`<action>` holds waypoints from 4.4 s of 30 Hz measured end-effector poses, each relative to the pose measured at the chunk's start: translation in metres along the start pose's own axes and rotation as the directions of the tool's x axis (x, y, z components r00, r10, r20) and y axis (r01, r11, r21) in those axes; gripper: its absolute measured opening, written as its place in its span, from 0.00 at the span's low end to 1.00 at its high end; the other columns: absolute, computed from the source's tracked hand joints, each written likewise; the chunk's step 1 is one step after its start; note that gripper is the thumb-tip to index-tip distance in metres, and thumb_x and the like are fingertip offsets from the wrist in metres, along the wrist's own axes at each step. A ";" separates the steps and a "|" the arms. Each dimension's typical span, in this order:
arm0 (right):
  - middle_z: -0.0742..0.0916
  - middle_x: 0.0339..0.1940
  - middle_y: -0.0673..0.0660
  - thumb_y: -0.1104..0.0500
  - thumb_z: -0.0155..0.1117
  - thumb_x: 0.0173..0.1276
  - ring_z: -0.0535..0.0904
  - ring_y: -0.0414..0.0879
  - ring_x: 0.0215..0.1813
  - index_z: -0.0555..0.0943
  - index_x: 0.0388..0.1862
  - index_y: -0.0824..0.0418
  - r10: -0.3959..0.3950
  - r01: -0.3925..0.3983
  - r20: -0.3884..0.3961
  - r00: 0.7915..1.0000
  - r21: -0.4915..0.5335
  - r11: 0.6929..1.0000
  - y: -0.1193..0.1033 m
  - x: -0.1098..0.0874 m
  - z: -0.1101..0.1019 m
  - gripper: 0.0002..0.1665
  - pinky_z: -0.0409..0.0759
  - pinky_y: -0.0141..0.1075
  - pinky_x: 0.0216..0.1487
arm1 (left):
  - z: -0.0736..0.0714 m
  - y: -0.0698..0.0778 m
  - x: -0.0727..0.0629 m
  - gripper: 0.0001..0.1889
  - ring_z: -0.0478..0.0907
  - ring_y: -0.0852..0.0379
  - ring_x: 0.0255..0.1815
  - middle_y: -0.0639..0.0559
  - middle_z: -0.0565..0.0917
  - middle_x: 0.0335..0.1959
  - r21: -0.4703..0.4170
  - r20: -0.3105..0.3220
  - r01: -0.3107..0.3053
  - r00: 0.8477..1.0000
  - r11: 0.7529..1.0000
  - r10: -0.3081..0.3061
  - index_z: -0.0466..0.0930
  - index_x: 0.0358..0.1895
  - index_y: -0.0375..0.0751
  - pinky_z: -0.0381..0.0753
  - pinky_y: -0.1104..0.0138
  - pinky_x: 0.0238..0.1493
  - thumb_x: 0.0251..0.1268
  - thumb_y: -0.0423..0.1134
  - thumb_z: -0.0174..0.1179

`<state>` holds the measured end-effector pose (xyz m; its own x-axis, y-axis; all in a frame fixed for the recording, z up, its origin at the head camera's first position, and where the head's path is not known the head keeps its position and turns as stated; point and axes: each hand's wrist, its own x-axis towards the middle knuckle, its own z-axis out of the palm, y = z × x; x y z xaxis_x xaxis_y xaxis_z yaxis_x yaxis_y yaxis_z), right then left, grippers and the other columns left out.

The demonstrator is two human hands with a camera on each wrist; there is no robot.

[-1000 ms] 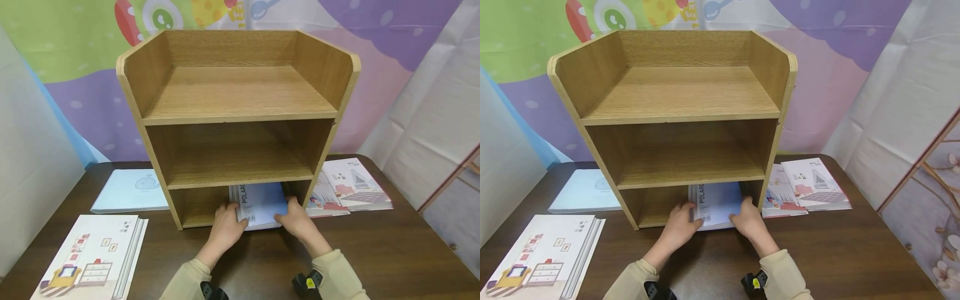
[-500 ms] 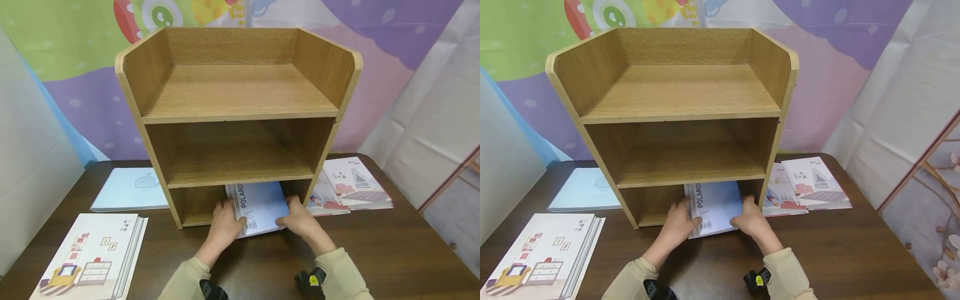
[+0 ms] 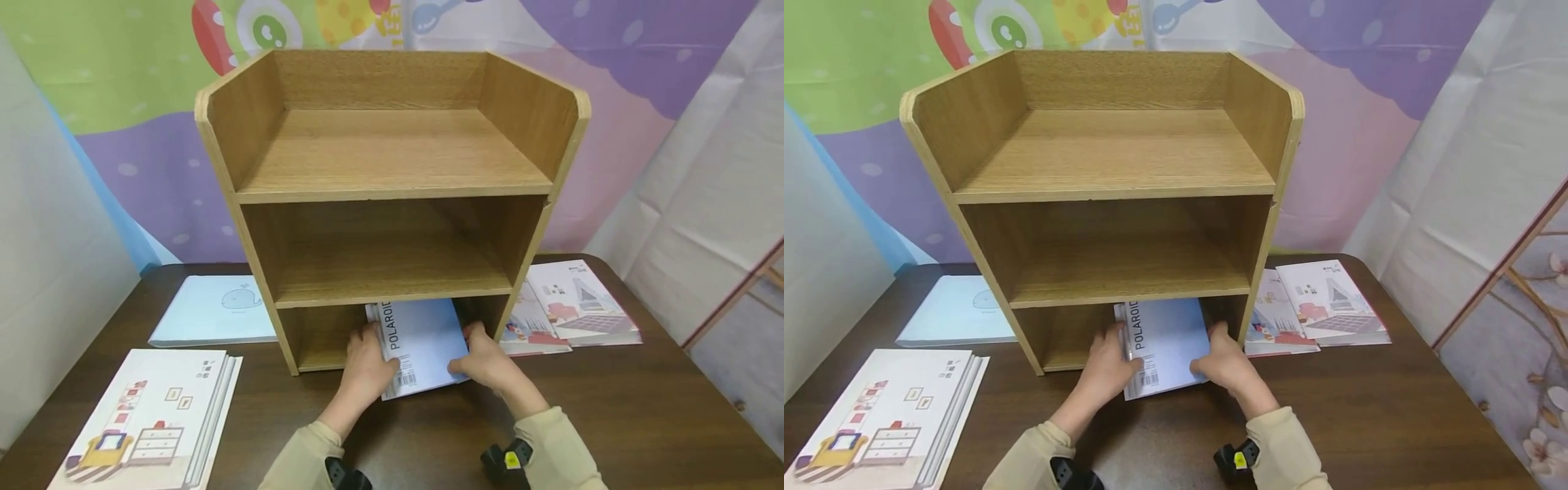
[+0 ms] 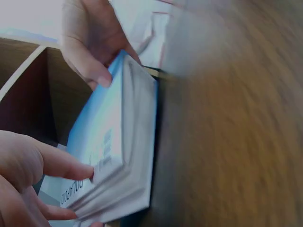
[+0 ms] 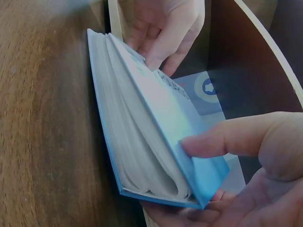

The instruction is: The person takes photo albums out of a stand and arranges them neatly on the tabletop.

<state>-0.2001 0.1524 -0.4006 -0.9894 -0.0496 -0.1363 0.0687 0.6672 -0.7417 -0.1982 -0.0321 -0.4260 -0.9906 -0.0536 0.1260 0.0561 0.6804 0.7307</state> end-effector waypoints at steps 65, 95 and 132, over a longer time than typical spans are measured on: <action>0.75 0.53 0.68 0.54 0.51 0.69 0.74 0.52 0.49 0.61 0.62 0.78 -0.020 -0.120 0.311 0.950 0.427 0.896 0.011 0.001 0.001 0.33 0.71 0.53 0.55 | -0.019 -0.003 -0.002 0.36 0.71 0.48 0.39 0.36 0.67 0.45 -0.355 0.185 0.254 0.962 0.900 -0.199 0.57 0.58 0.27 0.75 0.61 0.39 0.40 0.28 0.63; 0.80 0.48 0.67 0.55 0.47 0.70 0.77 0.53 0.50 0.50 0.60 0.88 -0.143 -0.096 0.469 0.872 0.450 0.888 0.045 -0.044 -0.029 0.38 0.70 0.56 0.55 | -0.020 0.001 -0.040 0.22 0.73 0.56 0.27 0.41 0.70 0.31 -0.412 0.343 0.107 0.938 0.905 0.045 0.61 0.46 0.25 0.78 0.66 0.28 0.50 0.27 0.60; 0.78 0.44 0.62 0.56 0.49 0.68 0.78 0.48 0.40 0.44 0.64 0.81 0.100 -0.193 0.366 0.925 0.229 0.954 0.082 -0.069 -0.066 0.40 0.76 0.41 0.40 | 0.025 0.051 -0.068 0.31 0.68 0.49 0.40 0.38 0.71 0.42 -0.283 0.425 0.071 0.903 0.957 0.059 0.66 0.56 0.24 0.72 0.58 0.44 0.45 0.35 0.62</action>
<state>-0.1342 0.2596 -0.4093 -0.8621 -0.2513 -0.4401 0.2857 0.4763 -0.8316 -0.1315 0.0240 -0.4141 -0.9444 0.3025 -0.1286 0.0189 0.4406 0.8975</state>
